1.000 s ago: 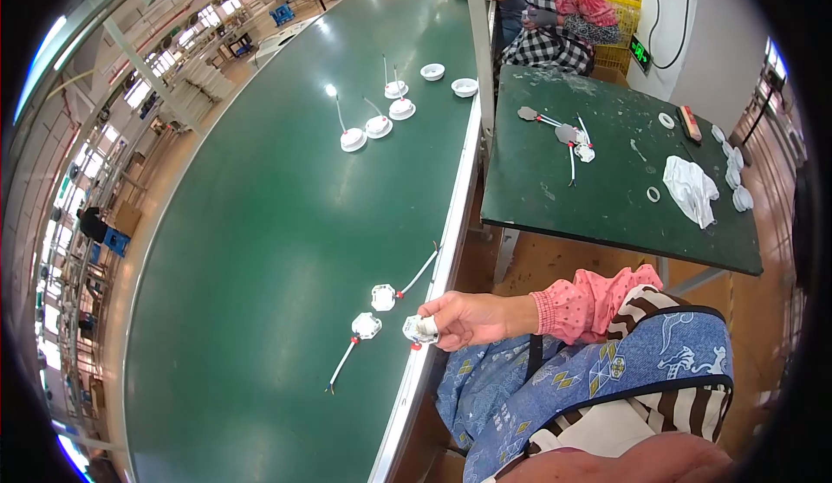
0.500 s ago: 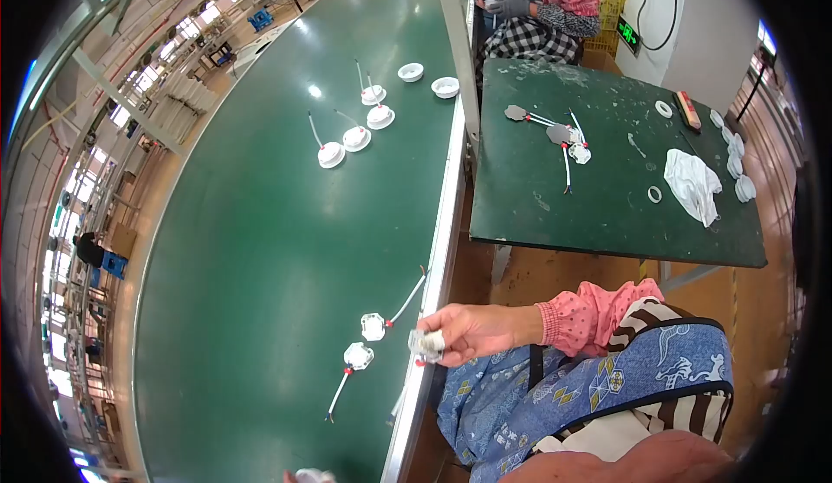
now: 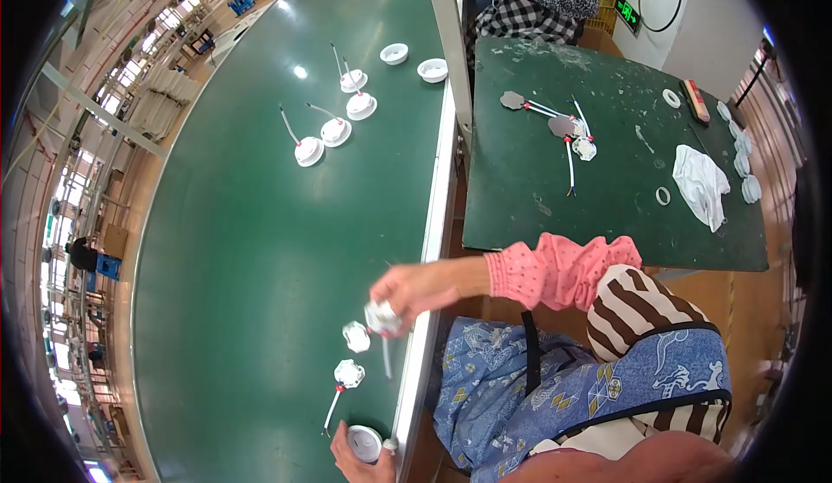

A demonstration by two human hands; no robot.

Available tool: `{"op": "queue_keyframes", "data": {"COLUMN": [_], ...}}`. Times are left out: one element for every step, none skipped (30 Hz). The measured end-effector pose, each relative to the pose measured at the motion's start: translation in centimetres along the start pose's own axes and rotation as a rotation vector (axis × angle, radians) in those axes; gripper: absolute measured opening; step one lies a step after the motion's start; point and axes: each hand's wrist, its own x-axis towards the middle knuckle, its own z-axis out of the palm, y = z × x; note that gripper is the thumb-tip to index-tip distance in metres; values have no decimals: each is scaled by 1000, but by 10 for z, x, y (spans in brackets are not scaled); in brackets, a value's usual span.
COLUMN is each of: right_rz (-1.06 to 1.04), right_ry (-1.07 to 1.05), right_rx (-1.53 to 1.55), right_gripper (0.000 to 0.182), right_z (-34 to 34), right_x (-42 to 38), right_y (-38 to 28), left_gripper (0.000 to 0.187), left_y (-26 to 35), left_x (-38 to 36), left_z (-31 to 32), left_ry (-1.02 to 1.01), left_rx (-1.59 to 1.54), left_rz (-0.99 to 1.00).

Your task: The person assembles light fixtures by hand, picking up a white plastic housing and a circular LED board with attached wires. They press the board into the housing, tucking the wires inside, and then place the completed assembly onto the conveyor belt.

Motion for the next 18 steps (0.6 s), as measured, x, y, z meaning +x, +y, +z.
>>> {"op": "queue_keyframes", "data": {"right_rz": [-12,-9,-54,-83,-111,-197,-268,-309,-303,-290,-269,-247,-214,-191,-169,-157,-152,-136], "right_ry": [16,23,25,7,77,108,68,63,75,86,66,48,102,159,127,103,84,78], "right_rx": [82,168,131,108,129,204,163,180,229,269,272,284,269,244,252,253,252,231], "right_gripper": [11,12,16,21,21,21,26,33,33,33,31,29,27,25,25,24,24,24], "right_z": [-7,-15,-24,-33,-32,-38,-49,-46,-36,-23,-11,3,22,37,45,52,57,60], "right_x": [5,11,14,22,23,22,25,13,-1,-14,-25,-32,-39,-43,-43,-44,-43,-42], "right_y": [-8,-14,-21,-24,-33,-36,-36,-40,-41,-41,-37,-30,-24,-20,-13,-9,-6,-4], "left_gripper": [57,67,77,81,84,85,85,86,88,89,91,93,94,96,96,97,95,94], "left_y": [-13,-17,-17,-24,-21,-17,-6,0,-2,-4,-6,-12,-15,-17,-16,-15,-14,-12], "left_x": [6,11,14,20,18,20,20,17,13,7,-2,-8,-13,-17,-19,-17,-13,-7], "left_z": [2,3,3,2,3,-2,-5,-8,-8,-5,-3,4,10,17,22,27,29,31], "left_ry": [117,58,10,7,54,44,75,115,152,201,246,294,316,332,358,383,406,423], "left_rx": [199,136,73,-26,146,159,169,198,265,222,187,129,98,107,119,124,110,96], "left_rz": [280,179,49,90,74,123,135,118,78,26,-31,-97,-138,-172,-197,-210,-217,-221]}}
